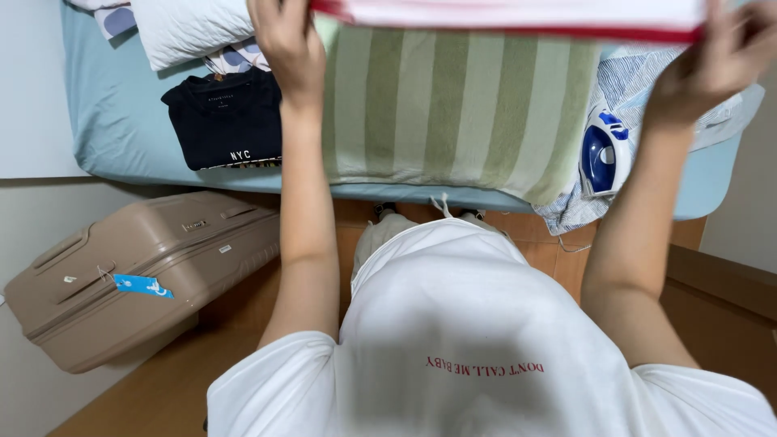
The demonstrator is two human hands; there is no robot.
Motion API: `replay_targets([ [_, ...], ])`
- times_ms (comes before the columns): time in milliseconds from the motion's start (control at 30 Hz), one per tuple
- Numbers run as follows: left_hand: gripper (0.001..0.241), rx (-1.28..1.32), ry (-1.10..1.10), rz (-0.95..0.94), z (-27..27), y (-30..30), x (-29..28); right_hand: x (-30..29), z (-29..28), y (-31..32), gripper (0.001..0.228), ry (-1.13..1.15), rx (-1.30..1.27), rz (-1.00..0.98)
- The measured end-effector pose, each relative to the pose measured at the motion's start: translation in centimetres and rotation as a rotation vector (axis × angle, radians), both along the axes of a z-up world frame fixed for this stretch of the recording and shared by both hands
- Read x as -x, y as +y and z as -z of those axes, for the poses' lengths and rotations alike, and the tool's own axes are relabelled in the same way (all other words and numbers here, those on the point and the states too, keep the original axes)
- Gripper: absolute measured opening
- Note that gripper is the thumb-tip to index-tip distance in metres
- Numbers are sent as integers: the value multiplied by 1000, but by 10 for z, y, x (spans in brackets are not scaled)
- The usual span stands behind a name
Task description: Ironing and folding several pieces of sports jerseys and clothes on a bed.
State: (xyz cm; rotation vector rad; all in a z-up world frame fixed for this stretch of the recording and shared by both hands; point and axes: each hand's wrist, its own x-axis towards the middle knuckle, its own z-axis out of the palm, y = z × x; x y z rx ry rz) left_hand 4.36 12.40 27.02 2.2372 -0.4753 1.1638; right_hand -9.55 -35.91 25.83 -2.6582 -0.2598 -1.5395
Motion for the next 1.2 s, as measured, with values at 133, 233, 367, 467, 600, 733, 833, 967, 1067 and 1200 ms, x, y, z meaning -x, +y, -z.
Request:
replay_targets([
  [133, 31, -62, 232, 64, 112, 14, 45, 36, 109, 14, 47, 236, -102, 78],
  [233, 27, -87, 485, 141, 154, 19, 84, 66, 130, 54, 39, 476, -98, 89],
  [367, 25, -184, 617, 131, 239, 32, 109, 99, 211, 60, 31, 694, -92, 101],
  [467, 32, -251, 870, 177, 283, 36, 121, 115, 239, 66, 32, 821, -78, 122],
  [600, 30, -244, 1016, 85, 268, 27, 118, 107, 231, 87, 34, 1005, -42, 182],
  [733, 37, 148, 969, -234, 256, 16, 96, 79, 233, 115, 40, 958, -75, 45],
  [833, 72, 257, 1243, -434, 304, 18, 66, 59, 241, 147, 48, 990, -142, -36],
  [967, 75, 87, 1537, -378, 285, 15, 61, 51, 249, 187, 62, 1120, -228, -75],
  [1067, 65, 320, 1469, -198, 333, 30, 64, 57, 251, 206, 72, 1234, -282, -72],
  [1200, 39, 430, 1097, 41, 346, 56, 73, 62, 245, 213, 81, 1265, -277, -38],
])
